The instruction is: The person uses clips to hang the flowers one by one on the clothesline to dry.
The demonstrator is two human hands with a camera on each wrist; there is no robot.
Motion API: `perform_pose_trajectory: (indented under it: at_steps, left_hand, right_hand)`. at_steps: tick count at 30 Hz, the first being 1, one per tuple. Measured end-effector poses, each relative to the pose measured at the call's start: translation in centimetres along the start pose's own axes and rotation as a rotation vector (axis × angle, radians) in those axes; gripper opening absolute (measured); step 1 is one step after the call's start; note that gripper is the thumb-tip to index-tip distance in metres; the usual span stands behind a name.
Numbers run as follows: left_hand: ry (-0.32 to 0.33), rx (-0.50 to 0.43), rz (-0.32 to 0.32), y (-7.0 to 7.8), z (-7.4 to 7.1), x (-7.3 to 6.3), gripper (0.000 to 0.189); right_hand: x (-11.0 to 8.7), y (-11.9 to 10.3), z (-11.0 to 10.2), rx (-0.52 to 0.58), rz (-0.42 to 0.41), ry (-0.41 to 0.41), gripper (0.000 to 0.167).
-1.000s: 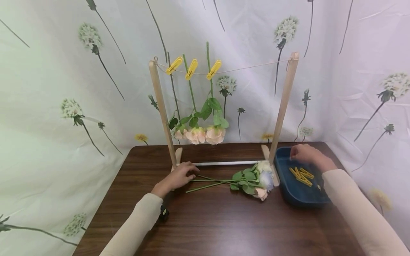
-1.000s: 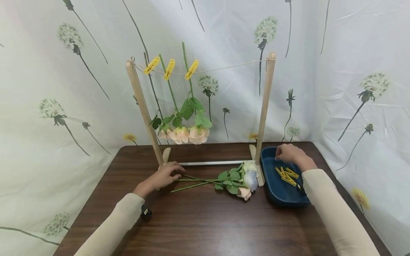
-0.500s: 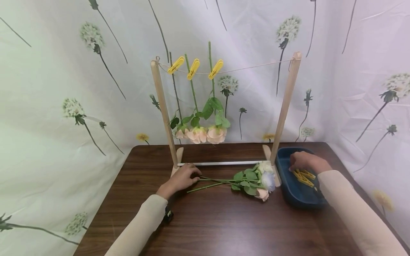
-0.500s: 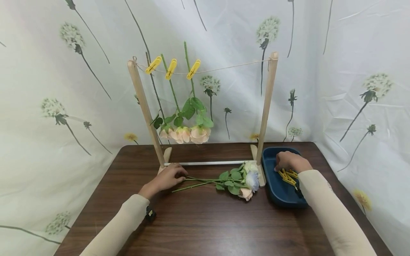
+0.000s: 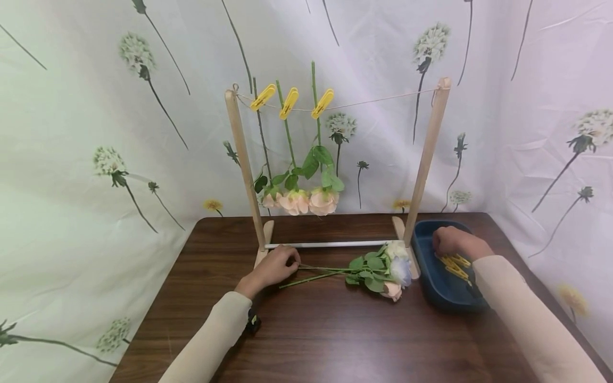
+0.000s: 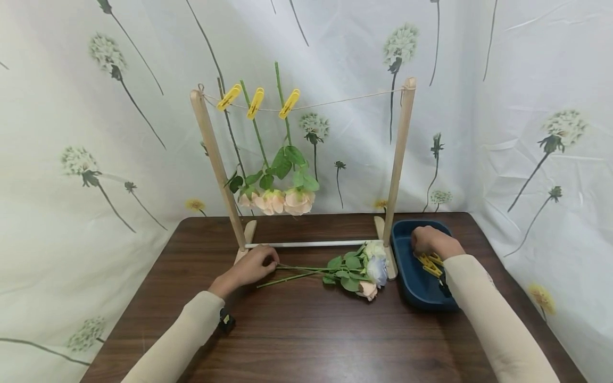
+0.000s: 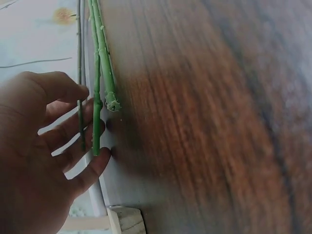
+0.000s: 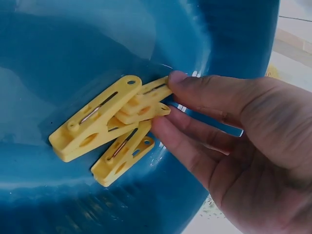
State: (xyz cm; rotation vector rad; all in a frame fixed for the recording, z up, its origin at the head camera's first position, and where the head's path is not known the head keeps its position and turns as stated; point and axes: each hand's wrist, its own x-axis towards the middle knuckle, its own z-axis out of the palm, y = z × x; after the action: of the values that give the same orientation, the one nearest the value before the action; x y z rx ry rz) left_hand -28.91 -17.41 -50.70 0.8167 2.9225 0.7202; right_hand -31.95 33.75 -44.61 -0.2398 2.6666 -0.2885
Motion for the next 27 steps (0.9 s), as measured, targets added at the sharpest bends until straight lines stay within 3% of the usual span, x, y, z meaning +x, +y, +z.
perform_pose_trajectory:
  at_steps: [16, 20, 27]
  left_hand:
    - [0.031, -0.075, 0.0, -0.3, 0.1, -0.2, 0.01]
    - [0.029, -0.163, 0.006, -0.6, -0.2, -0.2, 0.011]
    - [0.025, -0.359, -0.045, -0.8, -1.0, -0.7, 0.01]
  right_hand:
    - [-0.7, -0.3, 0.0, -0.026, 0.033, 0.025, 0.03]
    - [-0.4, -0.1, 0.0, -0.001, 0.019, 0.016, 0.029]
    - [0.4, 0.4, -0.2, 0.014, -0.011, 0.029, 0.026]
